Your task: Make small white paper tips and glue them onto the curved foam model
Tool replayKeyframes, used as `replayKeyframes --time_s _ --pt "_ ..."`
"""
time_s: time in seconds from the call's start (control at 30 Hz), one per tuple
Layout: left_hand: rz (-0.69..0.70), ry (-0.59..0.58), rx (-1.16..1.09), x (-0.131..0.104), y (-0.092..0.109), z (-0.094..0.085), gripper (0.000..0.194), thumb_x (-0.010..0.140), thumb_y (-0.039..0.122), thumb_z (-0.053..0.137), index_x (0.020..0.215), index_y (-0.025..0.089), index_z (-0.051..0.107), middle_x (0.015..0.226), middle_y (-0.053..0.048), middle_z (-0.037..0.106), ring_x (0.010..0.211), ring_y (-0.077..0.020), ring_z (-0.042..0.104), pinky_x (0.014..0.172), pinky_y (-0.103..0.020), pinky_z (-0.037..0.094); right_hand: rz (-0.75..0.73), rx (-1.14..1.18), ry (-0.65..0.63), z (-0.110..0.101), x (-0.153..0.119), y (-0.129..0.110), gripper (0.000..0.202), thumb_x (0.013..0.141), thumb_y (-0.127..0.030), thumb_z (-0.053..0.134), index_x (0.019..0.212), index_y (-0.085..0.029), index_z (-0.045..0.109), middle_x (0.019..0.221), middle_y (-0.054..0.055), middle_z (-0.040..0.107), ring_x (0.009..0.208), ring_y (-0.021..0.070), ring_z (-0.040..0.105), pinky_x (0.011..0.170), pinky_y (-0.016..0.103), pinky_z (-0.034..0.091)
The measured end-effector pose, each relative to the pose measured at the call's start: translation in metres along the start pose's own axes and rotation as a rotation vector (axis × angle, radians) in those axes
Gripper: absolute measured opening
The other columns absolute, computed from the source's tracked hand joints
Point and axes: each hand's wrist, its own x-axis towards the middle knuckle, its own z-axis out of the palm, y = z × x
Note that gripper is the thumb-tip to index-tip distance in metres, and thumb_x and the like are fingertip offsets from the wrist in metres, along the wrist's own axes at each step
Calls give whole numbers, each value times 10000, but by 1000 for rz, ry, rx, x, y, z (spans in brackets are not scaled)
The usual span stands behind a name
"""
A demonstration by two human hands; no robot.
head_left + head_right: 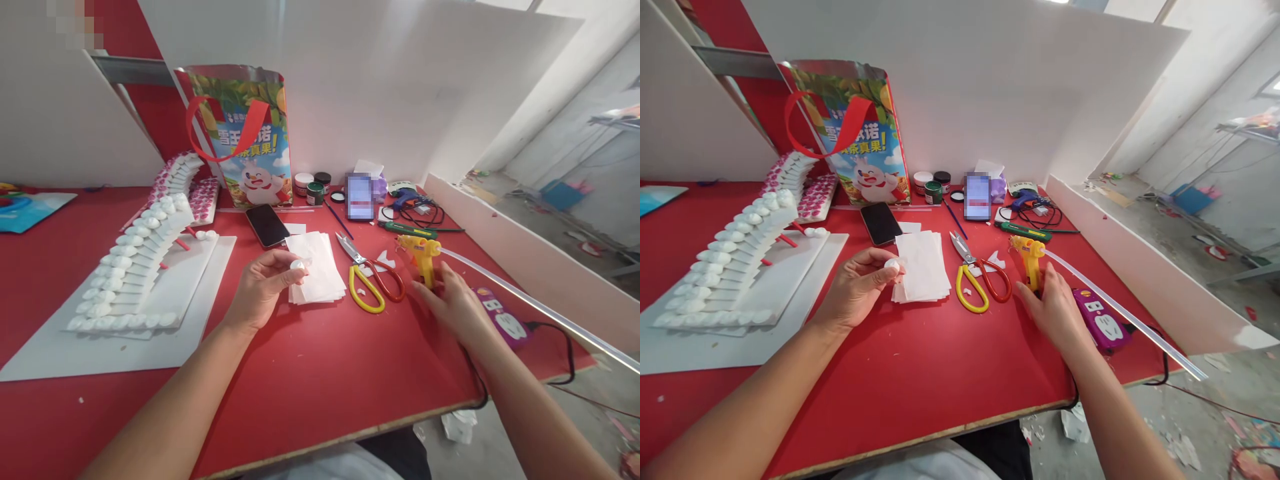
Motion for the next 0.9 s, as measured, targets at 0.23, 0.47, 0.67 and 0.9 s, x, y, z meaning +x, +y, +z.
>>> replayKeyframes --time_s 0.23,0.47,0.67,0.9 --pt "-5 -21 -16 -2 -2 2 287 573 294 981 751 203 775 715 -5 751 642 -114 662 648 -224 551 -285 407 83 -31 -65 -80 311 973 -421 604 1175 -224 733 1166 115 749 924 241 725 799 358 593" --pt "60 -39 158 -3 1 1 241 630 273 952 787 205 782 761 -9 760 719 -138 686 679 -242 552 -129 1051 -480 -1 4 -162 312 854 -468 726 829 -157 747 716 42 730 642 146 668 579 249 540" --pt "47 -58 240 0 0 -3 247 629 278 950 790 201 778 735 -1 740 681 -128 655 628 -225 526 -36 1194 -613 22 7 -159 240 766 -375 763 801 -138 747 698 44 726 592 131 657 540 242 517" --pt "43 -100 330 -1 -2 -3 208 683 297 923 811 212 782 740 -6 752 663 -134 664 595 -221 526 24 1183 -607 22 8 -157 135 721 -273 759 741 -143 728 668 29 712 577 126 649 531 239 507"
